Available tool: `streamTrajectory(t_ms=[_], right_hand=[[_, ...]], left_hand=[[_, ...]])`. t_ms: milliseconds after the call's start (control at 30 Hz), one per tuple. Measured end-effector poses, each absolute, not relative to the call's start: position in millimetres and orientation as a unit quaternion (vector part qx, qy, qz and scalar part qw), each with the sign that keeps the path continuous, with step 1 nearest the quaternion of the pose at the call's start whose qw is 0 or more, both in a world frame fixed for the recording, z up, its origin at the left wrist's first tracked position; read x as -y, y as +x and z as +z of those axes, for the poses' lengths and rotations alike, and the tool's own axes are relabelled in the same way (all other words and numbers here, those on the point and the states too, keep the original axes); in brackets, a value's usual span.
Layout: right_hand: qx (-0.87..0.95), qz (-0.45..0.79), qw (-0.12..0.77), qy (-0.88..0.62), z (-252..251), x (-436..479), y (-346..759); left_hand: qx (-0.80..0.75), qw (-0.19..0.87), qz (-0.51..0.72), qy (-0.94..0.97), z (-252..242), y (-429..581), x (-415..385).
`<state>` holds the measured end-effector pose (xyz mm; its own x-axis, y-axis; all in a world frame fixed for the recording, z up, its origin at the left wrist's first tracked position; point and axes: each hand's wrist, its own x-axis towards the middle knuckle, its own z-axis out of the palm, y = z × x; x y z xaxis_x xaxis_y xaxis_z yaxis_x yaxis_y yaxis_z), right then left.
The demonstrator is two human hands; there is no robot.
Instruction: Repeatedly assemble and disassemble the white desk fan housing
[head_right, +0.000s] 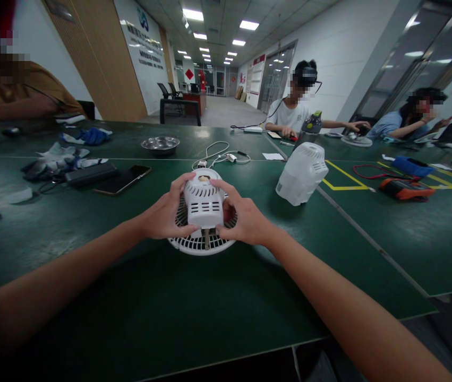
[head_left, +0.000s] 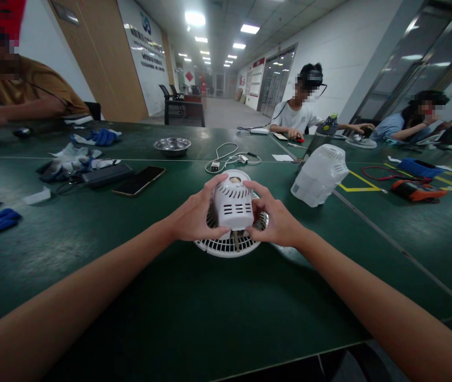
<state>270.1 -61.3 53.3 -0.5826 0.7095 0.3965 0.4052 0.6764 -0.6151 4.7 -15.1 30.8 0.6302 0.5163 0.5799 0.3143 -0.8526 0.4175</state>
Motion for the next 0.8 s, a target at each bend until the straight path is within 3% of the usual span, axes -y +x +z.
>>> streamTrajectory(t_ms=[300,533,800], right_hand=[[0.872,0.176,0.319,-0.327,51.2,56.6,278.1],[0.848,0.157,0.355,-0.361,47.1,40.2,303.2],[0.814,0.087,0.396,-0.415,44.0,33.1,307.1]], left_hand=[[-0.289,0.186,0.398,0.851,18.9,-8.4,6.6],[-0.516,0.142,0.465,0.705,14.3,-18.6,-7.0],[-0.549,0.104,0.469,0.684,13.2,-28.8,-12.2]])
